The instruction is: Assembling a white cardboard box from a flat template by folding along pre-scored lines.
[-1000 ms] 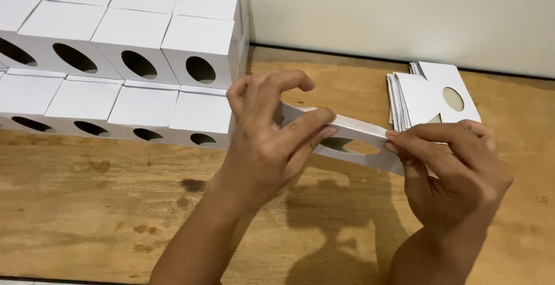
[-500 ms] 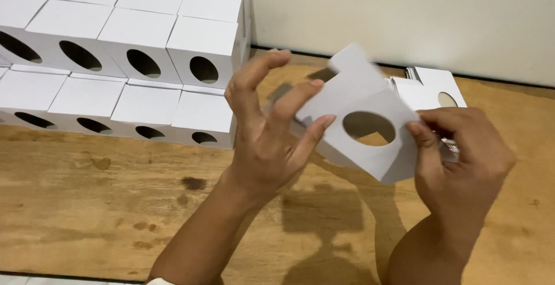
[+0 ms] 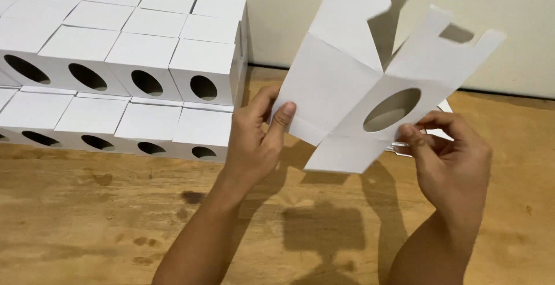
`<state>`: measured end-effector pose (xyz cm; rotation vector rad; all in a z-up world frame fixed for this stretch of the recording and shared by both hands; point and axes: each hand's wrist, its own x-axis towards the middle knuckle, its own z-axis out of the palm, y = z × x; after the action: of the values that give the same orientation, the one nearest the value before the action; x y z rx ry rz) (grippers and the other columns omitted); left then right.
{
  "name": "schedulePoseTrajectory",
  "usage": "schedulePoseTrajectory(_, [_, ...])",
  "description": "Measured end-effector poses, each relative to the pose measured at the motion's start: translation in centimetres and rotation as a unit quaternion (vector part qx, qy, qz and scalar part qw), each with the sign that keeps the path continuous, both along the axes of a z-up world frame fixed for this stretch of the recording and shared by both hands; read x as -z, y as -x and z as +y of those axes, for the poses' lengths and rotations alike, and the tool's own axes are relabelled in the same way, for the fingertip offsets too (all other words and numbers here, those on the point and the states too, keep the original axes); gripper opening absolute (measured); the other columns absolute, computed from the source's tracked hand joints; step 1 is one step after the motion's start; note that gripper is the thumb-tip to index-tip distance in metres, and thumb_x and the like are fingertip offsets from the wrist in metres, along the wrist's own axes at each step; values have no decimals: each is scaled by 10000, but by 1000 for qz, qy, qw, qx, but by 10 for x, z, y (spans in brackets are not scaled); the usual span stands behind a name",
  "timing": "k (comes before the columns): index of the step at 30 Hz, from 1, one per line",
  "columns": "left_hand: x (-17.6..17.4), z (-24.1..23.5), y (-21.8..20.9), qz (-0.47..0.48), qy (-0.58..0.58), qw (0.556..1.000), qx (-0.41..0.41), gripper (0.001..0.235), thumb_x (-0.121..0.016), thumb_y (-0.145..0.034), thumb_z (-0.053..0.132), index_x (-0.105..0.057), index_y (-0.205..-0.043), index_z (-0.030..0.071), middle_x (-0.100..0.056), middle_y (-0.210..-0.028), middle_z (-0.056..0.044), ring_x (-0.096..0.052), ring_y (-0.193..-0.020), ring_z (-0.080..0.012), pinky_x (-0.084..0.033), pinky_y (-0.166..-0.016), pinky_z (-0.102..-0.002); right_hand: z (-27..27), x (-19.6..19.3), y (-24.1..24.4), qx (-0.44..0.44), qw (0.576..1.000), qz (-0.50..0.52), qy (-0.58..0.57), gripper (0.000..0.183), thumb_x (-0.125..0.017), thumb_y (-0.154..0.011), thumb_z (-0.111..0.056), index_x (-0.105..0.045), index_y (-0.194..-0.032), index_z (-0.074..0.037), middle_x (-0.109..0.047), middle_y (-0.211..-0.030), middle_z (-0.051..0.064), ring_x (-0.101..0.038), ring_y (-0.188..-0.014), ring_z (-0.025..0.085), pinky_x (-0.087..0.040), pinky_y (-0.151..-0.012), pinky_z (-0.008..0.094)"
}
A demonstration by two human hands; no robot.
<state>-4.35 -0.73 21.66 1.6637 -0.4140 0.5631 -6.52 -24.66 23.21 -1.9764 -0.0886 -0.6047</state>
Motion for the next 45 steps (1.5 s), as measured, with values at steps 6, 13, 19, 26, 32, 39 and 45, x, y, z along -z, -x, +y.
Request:
schedulePoseTrajectory(6, [3,3,-2,-148,-204,967,-46,189,-547,-930,186,-636,-909,21,-564,-828,-55,-551,-660,-177,-432,-490,-289,-34,-2,16,115,973,-6,198,208,-765,-977,-138,-663,-871,8,-605,-653,99,-549,-604,117,-418,-584,230])
schedulePoseTrajectory(13, [0,-7,6,-206,-187,961,6,112,-624,-888,73,-682,-904,-22,-575,-806,-76,-538,-638,-173,-415,-469,-256,-8,-9,14,-21,913,-255,318,286,-768,-865,-106,-648,-1068,57,-589,-1090,229,-589,-1017,327,-502,-909,402])
schedulePoseTrajectory(19, [-7,-5,14,-241,-171,955,37,118,-638,-868,-60,-651,-980,-25,-571,-797,-125,-520,-623,-219,-410,-519,-300,2,2,3,-68,894,-259,360,101,-700,-897,-12,-689,-982,-64,-656,-979,70,-626,-898,225,-432,-823,350])
schedulePoseTrajectory(26, [-9,-9,9,-238,-63,968,51,50,-640,-836,-93,-628,-875,-63,-600,-865,-161,-621,-725,-232,-547,-622,-259,5,9,0,-64,900,-263,342,135,-725,-867,10,-701,-966,-78,-651,-905,55,-596,-749,158,-393,-786,342])
schedulePoseTrajectory(32, [0,-16,6,-247,-39,966,60,175,-539,-708,-225,-585,-726,-57,-581,-783,-143,-652,-734,-251,-551,-661,-288,10,10,-3,-57,898,-286,330,178,-708,-869,98,-701,-956,-57,-662,-925,103,-622,-791,193,-441,-793,354])
schedulePoseTrajectory(39, [2,-15,1,-237,-82,965,68,48,-627,-882,29,-588,-856,20,-599,-879,-104,-584,-766,-227,-471,-722,-335,16,13,-1,-55,922,-274,267,263,-628,-786,241,-680,-786,-17,-633,-761,90,-650,-700,216,-418,-771,329])
schedulePoseTrajectory(45, [7,-16,-3,-293,-89,952,29,216,-517,-723,-149,-649,-735,21,-647,-743,-71,-690,-762,-201,-401,-782,-341,15,19,-8,-57,906,-284,307,163,-765,-836,43,-698,-869,-103,-631,-867,71,-667,-777,183,-373,-841,387])
